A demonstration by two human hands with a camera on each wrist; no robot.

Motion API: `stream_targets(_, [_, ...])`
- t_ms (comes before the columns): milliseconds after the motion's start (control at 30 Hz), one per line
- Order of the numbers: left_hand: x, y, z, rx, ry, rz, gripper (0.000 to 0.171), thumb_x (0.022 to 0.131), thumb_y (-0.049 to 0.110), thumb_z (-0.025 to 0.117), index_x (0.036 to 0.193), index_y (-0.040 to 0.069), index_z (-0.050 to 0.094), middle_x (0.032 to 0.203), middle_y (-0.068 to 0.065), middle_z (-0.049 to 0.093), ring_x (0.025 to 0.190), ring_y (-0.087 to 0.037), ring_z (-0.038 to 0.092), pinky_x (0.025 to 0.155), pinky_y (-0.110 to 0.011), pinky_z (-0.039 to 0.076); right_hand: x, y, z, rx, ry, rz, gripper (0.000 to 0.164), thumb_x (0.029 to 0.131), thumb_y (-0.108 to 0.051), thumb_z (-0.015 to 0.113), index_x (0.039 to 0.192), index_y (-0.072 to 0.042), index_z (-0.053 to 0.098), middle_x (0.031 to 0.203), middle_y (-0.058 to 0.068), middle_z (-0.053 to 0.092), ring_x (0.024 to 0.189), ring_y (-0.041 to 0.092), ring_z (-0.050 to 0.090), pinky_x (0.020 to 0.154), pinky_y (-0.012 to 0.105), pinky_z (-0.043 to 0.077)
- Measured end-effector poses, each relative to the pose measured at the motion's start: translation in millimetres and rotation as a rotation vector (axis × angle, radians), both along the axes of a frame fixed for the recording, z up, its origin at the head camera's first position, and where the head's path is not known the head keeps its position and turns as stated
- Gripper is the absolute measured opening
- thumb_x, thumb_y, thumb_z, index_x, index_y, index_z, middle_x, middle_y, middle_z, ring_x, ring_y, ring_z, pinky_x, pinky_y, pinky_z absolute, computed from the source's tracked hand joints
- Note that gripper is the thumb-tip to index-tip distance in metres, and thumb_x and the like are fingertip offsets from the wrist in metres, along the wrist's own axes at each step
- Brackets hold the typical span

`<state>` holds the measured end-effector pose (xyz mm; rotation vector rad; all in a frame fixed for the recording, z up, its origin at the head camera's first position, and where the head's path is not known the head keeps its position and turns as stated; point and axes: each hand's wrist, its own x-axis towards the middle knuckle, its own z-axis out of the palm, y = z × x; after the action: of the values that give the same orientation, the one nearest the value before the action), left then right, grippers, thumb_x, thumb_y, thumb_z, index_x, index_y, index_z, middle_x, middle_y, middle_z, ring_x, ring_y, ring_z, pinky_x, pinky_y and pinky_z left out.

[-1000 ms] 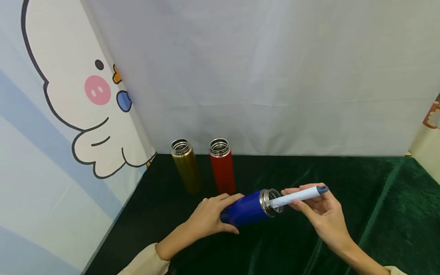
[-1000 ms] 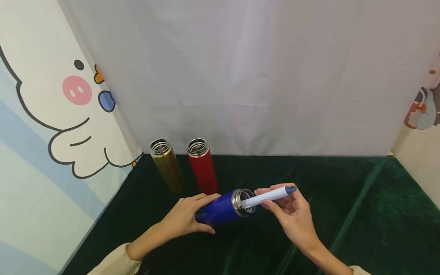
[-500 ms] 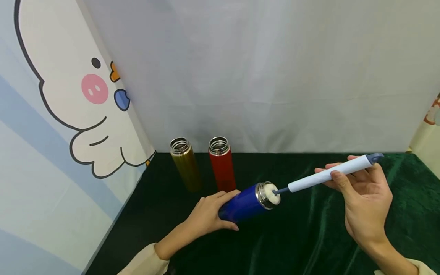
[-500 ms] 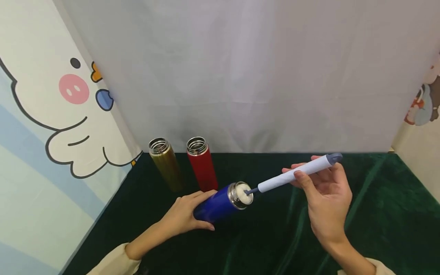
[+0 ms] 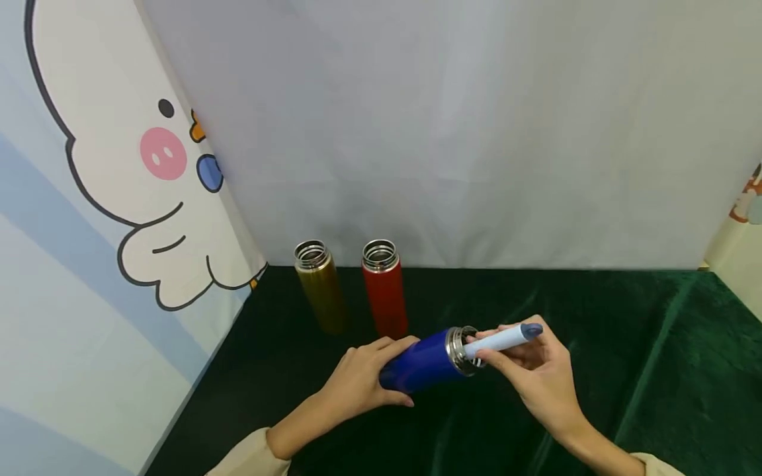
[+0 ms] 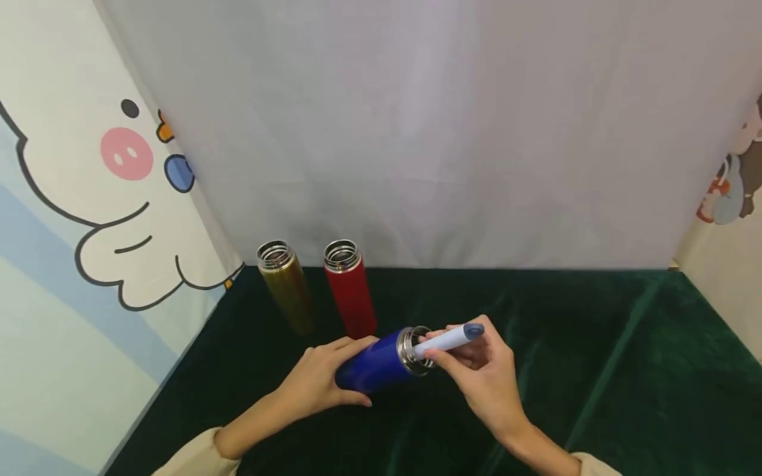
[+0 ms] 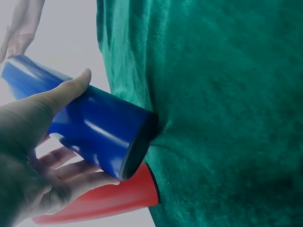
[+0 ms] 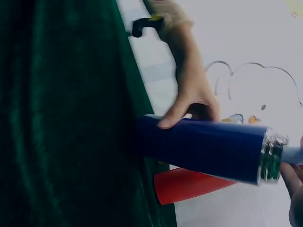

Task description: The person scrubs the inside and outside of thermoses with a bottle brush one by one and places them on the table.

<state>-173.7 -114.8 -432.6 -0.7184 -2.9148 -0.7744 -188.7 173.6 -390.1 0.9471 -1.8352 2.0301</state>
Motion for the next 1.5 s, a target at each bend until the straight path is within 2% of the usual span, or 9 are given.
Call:
stream_targets(133, [0.4, 0, -3.2, 0.010, -0.016, 0.005, 0.086, 0.078, 0.045, 0.088, 0.151, 0.032, 0.045, 0.127, -0.005, 0.068, 0.112, -0.026, 0.070, 0.095, -0.051, 0.059, -7.4, 2, -8.5, -0.072, 0.045, 0.100, 0.041, 0.094, 0.024, 0.049, 0.133, 0.014, 0.041, 0.124, 0.011, 0.074, 0.113, 0.019, 0.073, 0.094, 0.030, 0.059])
stream_targets(233, [-1.4, -2, -3.4, 0.001, -0.017, 0.014, 0.086, 0.077, 0.045, 0.088, 0.151, 0.032, 0.045, 0.126, -0.006, 0.068, 0.111, -0.027, 0.070, 0.095, -0.052, 0.059, -14.2, 8, -1.5, -0.165, 0.076, 0.182, 0.042, 0.100, 0.021, 0.036, 0.140, 0.009, 0.034, 0.126, 0.018, 0.071, 0.115, 0.025, 0.072, 0.095, 0.036, 0.058])
stream_targets(300, [-2.6, -4, -2.9, -0.002, -0.014, 0.018, 0.086, 0.077, 0.046, 0.088, 0.151, 0.032, 0.046, 0.125, -0.006, 0.068, 0.110, -0.027, 0.070, 0.095, -0.052, 0.059, -17.5, 13, 7.5, -0.229, 0.085, 0.186, 0.041, 0.101, 0.020, 0.032, 0.139, 0.005, 0.034, 0.122, 0.019, 0.071, 0.111, 0.027, 0.073, 0.093, 0.037, 0.059])
stream_targets(500, [-3.9, -7, -3.1, -0.010, 0.007, 0.018, 0.087, 0.077, 0.046, 0.088, 0.151, 0.032, 0.045, 0.123, -0.007, 0.068, 0.108, -0.026, 0.070, 0.092, -0.051, 0.060, -22.9, 28, 34.3, -0.346, 0.123, 0.117, 0.038, 0.099, 0.023, 0.036, 0.133, 0.006, 0.042, 0.110, 0.021, 0.074, 0.099, 0.029, 0.077, 0.083, 0.038, 0.062])
stream_targets(700, [-1.4, -8, -4.5, 0.017, -0.010, 0.028, 0.086, 0.078, 0.044, 0.088, 0.151, 0.032, 0.045, 0.125, -0.006, 0.068, 0.110, -0.026, 0.070, 0.093, -0.052, 0.059, -22.6, 38, 49.5, -0.411, 0.128, 0.086, 0.037, 0.097, 0.024, 0.038, 0.131, 0.010, 0.043, 0.105, 0.025, 0.074, 0.093, 0.031, 0.078, 0.077, 0.039, 0.063])
stream_targets(900, [-0.1, -6, -3.0, 0.008, -0.008, 0.026, 0.086, 0.079, 0.044, 0.087, 0.152, 0.032, 0.044, 0.126, -0.006, 0.067, 0.110, -0.026, 0.070, 0.094, -0.051, 0.059, -22.2, 46, 54.6, -0.489, 0.107, 0.061, 0.038, 0.096, 0.025, 0.038, 0.131, 0.013, 0.044, 0.100, 0.027, 0.074, 0.088, 0.034, 0.078, 0.073, 0.040, 0.063])
stream_targets(1333, [5.5, -2, -3.6, 0.000, -0.011, 0.012, 0.086, 0.079, 0.044, 0.087, 0.152, 0.031, 0.043, 0.127, -0.005, 0.067, 0.111, -0.026, 0.070, 0.095, -0.050, 0.059, -19.1, 56, 60.3, -0.611, 0.070, -0.036, 0.031, 0.091, 0.030, 0.045, 0.118, 0.016, 0.049, 0.089, 0.028, 0.074, 0.078, 0.036, 0.078, 0.061, 0.042, 0.062])
stream_targets(1400, [5.8, -3, -3.7, 0.007, -0.016, 0.015, 0.086, 0.079, 0.044, 0.087, 0.152, 0.031, 0.043, 0.127, -0.005, 0.067, 0.112, -0.027, 0.070, 0.095, -0.051, 0.059, -21.7, 61, 62.8, -0.633, 0.066, -0.062, 0.027, 0.092, 0.028, 0.047, 0.116, 0.015, 0.050, 0.086, 0.027, 0.073, 0.076, 0.036, 0.077, 0.059, 0.041, 0.061])
stream_targets(1500, [5.5, -6, -3.5, 0.026, -0.018, 0.033, 0.086, 0.079, 0.044, 0.087, 0.152, 0.031, 0.044, 0.128, -0.006, 0.067, 0.113, -0.027, 0.069, 0.097, -0.052, 0.058, -27.8, 73, 69.2, -0.643, 0.055, -0.157, 0.025, 0.094, 0.019, 0.053, 0.118, 0.013, 0.052, 0.086, 0.025, 0.071, 0.075, 0.033, 0.077, 0.058, 0.037, 0.062])
